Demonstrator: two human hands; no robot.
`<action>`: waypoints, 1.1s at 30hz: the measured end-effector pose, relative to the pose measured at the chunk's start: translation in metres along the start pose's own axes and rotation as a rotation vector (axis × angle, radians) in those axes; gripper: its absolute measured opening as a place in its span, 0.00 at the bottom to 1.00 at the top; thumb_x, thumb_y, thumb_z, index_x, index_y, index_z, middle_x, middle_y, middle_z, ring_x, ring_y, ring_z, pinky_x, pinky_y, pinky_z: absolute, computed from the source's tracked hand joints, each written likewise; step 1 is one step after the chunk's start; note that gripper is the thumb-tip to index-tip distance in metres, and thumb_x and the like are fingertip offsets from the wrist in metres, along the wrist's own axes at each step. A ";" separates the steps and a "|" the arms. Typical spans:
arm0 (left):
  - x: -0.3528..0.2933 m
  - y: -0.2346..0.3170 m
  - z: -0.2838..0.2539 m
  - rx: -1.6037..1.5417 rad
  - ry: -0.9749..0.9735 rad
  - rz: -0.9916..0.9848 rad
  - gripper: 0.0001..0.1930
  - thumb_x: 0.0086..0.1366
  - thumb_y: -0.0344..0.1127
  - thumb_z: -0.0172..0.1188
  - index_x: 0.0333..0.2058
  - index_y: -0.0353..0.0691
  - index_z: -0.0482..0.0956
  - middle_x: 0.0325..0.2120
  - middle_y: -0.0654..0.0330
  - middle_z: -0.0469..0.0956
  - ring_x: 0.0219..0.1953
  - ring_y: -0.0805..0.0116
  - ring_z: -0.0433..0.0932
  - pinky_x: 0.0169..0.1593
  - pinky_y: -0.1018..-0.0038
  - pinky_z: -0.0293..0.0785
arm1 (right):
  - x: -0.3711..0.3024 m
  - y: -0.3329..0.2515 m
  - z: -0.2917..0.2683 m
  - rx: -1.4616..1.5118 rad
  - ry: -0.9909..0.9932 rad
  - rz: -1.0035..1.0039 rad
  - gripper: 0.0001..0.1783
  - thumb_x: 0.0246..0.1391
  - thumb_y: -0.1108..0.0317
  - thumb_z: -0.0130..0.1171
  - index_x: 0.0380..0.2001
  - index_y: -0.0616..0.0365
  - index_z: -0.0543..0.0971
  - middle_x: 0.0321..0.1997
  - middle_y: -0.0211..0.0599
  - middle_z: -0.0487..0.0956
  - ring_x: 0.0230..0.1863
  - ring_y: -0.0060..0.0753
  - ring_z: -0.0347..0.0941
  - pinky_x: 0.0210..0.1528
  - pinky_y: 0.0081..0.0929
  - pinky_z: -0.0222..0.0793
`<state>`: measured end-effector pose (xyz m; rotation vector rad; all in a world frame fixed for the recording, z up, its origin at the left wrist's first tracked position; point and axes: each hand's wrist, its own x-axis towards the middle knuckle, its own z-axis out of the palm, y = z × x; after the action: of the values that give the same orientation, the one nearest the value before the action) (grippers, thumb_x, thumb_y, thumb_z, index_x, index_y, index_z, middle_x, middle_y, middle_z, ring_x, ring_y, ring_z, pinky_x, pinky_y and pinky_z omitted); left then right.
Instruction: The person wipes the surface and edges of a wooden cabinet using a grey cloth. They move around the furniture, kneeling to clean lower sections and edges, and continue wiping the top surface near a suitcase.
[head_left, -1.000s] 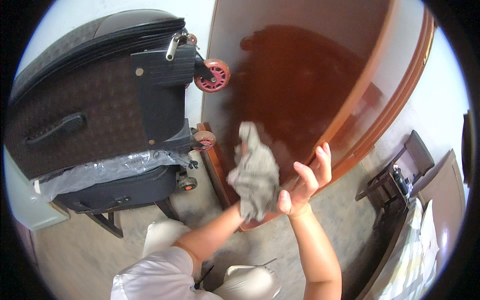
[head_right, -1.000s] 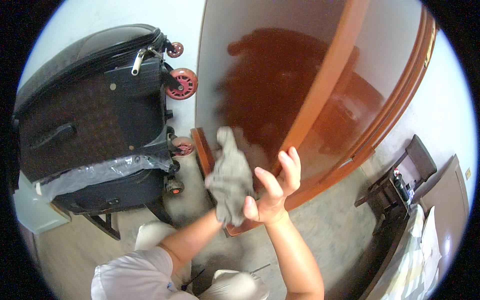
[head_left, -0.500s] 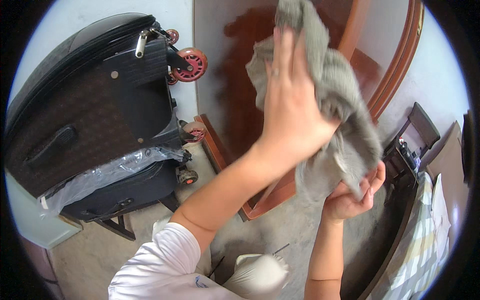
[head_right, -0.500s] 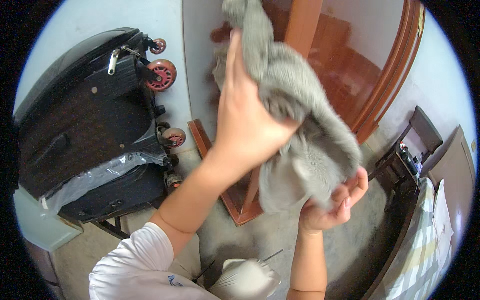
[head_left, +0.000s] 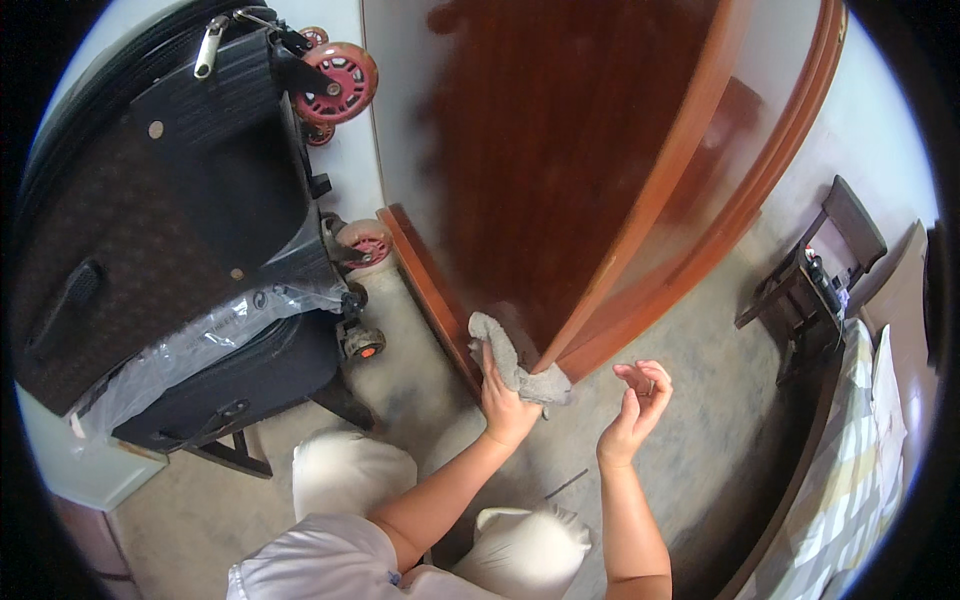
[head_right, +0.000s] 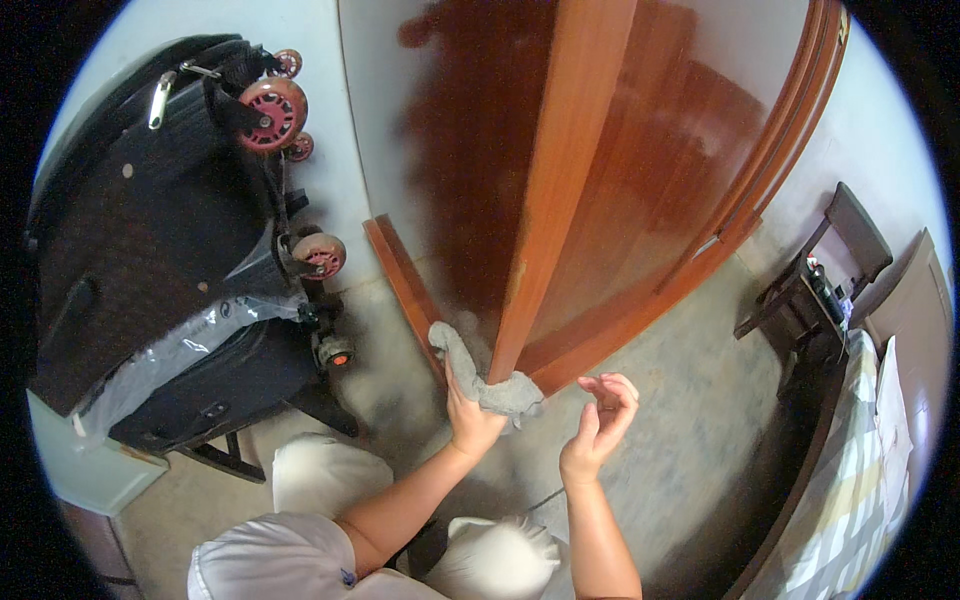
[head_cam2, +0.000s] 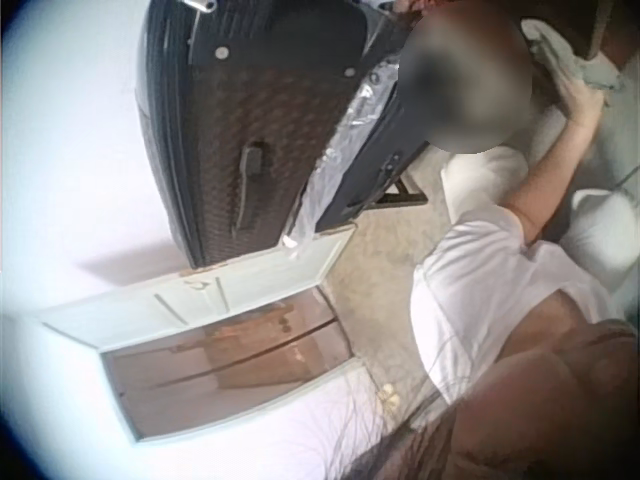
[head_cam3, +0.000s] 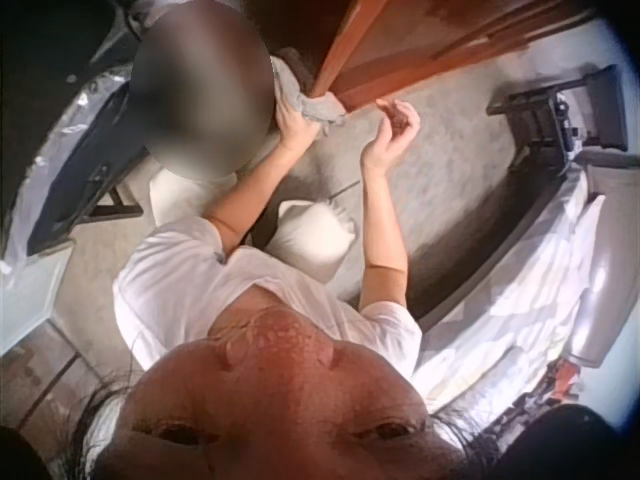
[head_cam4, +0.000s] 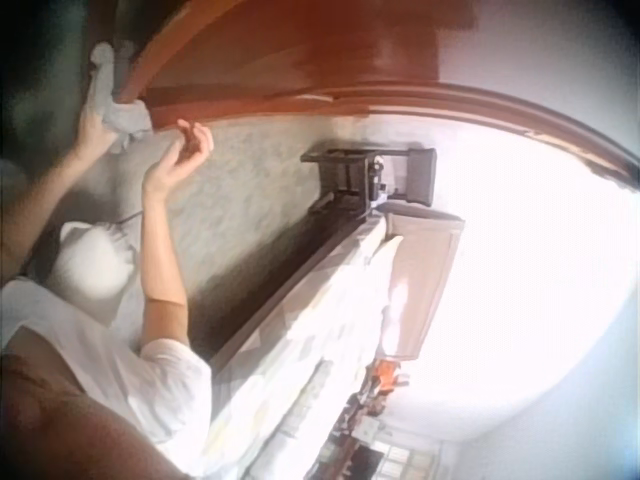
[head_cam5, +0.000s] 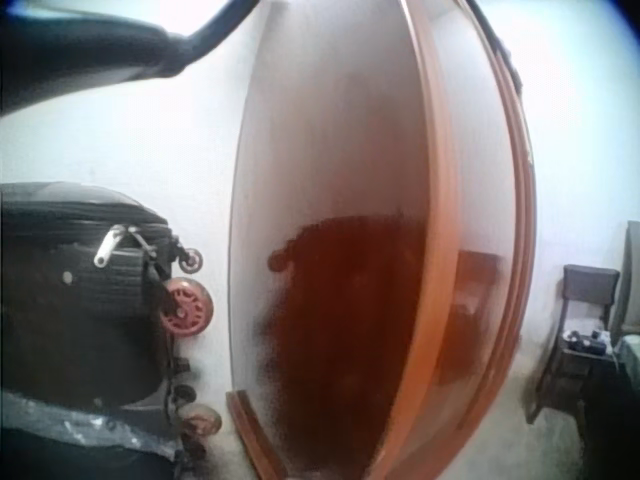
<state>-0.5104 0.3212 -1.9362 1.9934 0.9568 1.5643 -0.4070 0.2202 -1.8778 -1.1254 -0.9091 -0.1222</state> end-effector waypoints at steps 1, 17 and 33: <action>-0.013 -0.011 0.003 -0.011 -0.028 -0.037 0.48 0.49 0.39 0.71 0.62 0.27 0.52 0.62 0.30 0.53 0.63 0.30 0.57 0.64 0.50 0.59 | -0.005 0.002 0.000 -0.008 -0.014 0.019 0.15 0.57 0.73 0.47 0.49 0.59 0.66 0.52 0.41 0.66 0.45 0.37 0.73 0.54 0.36 0.68; 0.076 -0.018 -0.075 -0.477 0.067 -0.528 0.32 0.50 0.20 0.60 0.56 0.33 0.65 0.51 0.53 0.74 0.53 0.59 0.74 0.58 0.65 0.69 | -0.030 0.002 0.002 -0.033 -0.056 0.186 0.09 0.55 0.83 0.47 0.38 0.61 0.70 0.47 0.40 0.67 0.36 0.27 0.72 0.41 0.24 0.70; 0.310 0.169 -0.095 -1.119 -0.395 0.426 0.15 0.66 0.42 0.46 0.40 0.36 0.71 0.30 0.61 0.74 0.32 0.74 0.73 0.40 0.80 0.69 | -0.016 0.003 -0.007 0.027 -0.049 0.229 0.05 0.56 0.83 0.47 0.33 0.63 0.71 0.42 0.38 0.68 0.34 0.25 0.70 0.39 0.23 0.70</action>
<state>-0.5194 0.4291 -1.5873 1.5495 -0.4819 1.3209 -0.4124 0.2103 -1.8916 -1.2036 -0.8161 0.1052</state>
